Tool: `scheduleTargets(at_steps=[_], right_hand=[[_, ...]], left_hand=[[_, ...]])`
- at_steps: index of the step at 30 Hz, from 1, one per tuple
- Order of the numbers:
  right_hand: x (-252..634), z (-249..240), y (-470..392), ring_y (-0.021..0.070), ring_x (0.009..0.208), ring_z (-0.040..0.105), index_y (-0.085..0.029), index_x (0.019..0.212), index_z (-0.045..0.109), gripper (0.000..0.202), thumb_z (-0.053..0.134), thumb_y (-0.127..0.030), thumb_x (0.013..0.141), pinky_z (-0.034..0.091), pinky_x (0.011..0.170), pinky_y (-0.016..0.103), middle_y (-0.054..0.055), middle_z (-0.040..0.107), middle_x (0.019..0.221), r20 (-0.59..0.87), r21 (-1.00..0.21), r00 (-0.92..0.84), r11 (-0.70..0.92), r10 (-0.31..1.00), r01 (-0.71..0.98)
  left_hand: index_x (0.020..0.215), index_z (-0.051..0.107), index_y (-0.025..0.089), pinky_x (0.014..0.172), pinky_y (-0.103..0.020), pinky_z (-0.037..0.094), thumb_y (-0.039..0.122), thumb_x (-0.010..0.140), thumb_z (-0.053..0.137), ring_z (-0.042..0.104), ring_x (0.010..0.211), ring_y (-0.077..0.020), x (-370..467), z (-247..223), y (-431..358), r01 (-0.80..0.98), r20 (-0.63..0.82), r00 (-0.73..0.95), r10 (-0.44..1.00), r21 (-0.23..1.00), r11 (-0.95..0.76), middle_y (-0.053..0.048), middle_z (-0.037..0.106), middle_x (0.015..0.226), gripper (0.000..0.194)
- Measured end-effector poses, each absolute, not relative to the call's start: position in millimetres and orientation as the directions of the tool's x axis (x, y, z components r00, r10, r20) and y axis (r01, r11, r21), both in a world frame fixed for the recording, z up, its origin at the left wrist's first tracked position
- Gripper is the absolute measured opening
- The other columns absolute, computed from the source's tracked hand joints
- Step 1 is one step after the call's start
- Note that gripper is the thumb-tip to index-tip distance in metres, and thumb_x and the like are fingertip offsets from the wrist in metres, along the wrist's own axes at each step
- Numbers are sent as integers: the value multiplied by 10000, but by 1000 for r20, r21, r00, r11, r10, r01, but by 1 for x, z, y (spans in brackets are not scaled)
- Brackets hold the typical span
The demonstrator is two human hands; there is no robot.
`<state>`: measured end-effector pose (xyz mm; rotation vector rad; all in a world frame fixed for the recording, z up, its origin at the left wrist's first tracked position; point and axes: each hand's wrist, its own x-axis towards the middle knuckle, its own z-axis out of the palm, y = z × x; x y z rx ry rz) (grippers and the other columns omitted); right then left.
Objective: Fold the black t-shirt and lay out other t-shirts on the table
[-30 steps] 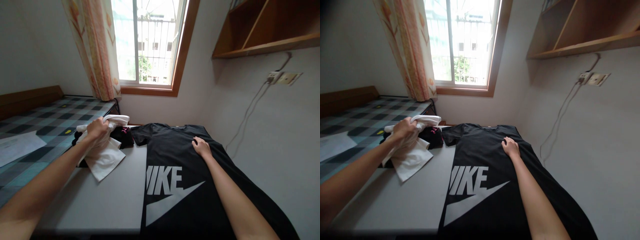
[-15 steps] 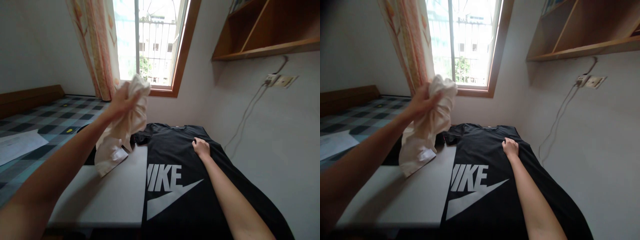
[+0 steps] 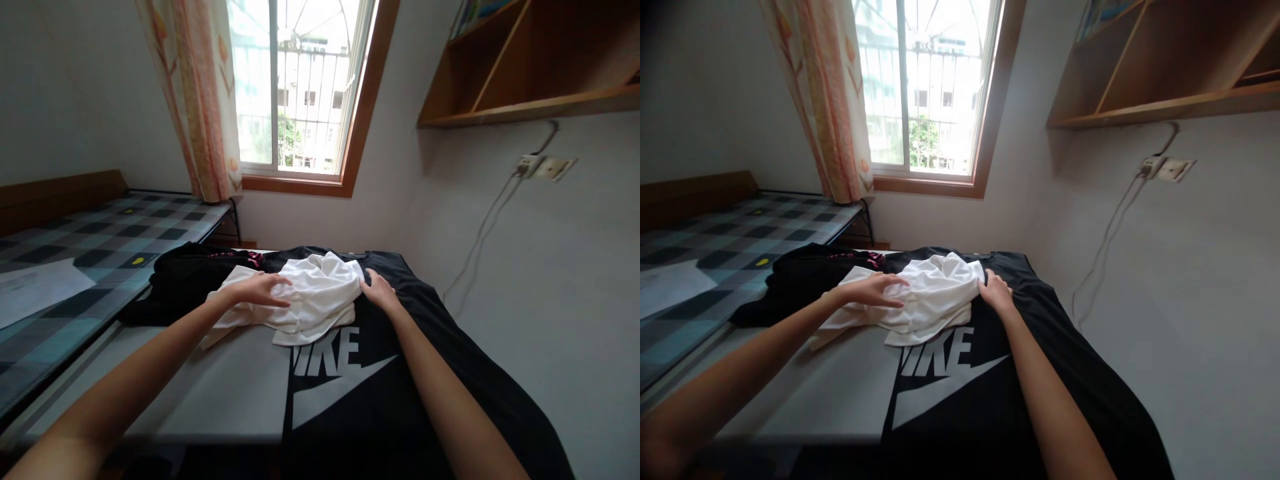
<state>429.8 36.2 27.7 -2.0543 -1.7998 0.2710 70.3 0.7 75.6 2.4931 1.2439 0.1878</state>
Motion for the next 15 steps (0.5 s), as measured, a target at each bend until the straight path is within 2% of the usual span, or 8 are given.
scheduleTargets(at_steps=[3,5,8,11,13,15], right_hand=[[406,14,37,269,1051,619,-192,1347,547,570,555,-232,778,474,902,372,127,646,1206,184,-559,39,72,982,826],[395,2,35,266,1041,616,-238,1279,611,533,564,-189,750,468,908,368,106,649,1192,241,-575,29,119,970,809],[393,-11,30,275,1023,610,-247,1100,696,368,557,-217,760,459,905,394,110,655,1141,327,-607,92,134,941,783],[403,-14,31,238,854,628,-190,866,680,218,538,-332,782,482,798,366,109,678,926,372,-758,138,215,918,616],[410,-13,34,212,738,603,-181,793,628,287,544,-454,762,478,703,341,83,657,798,361,-868,207,246,909,432],[413,-11,38,191,686,566,-181,801,592,386,548,-556,721,460,653,322,54,626,743,332,-933,320,259,887,249]], left_hand=[[1290,582,260,1137,-478,206,581,726,693,487,1278,-294,71,58,-9,719,23,631,775,356,-597,-95,558,1375,658],[1265,597,236,1146,-493,176,500,760,690,494,1269,-286,73,46,-12,715,120,610,783,344,-609,-104,571,1354,577],[1101,673,220,1109,-457,271,356,855,593,567,1161,-246,76,33,-14,712,273,546,792,348,-611,-77,651,1219,292],[949,698,209,968,-389,419,281,868,563,620,1000,-221,80,23,-12,717,373,462,805,377,-586,-58,691,1066,174],[917,699,202,895,-363,456,239,851,570,623,946,-216,82,17,-11,724,424,415,805,382,-574,-61,686,1020,150],[914,703,202,875,-353,462,199,820,585,614,937,-218,82,11,-10,731,472,398,787,355,-582,-65,674,992,150]])
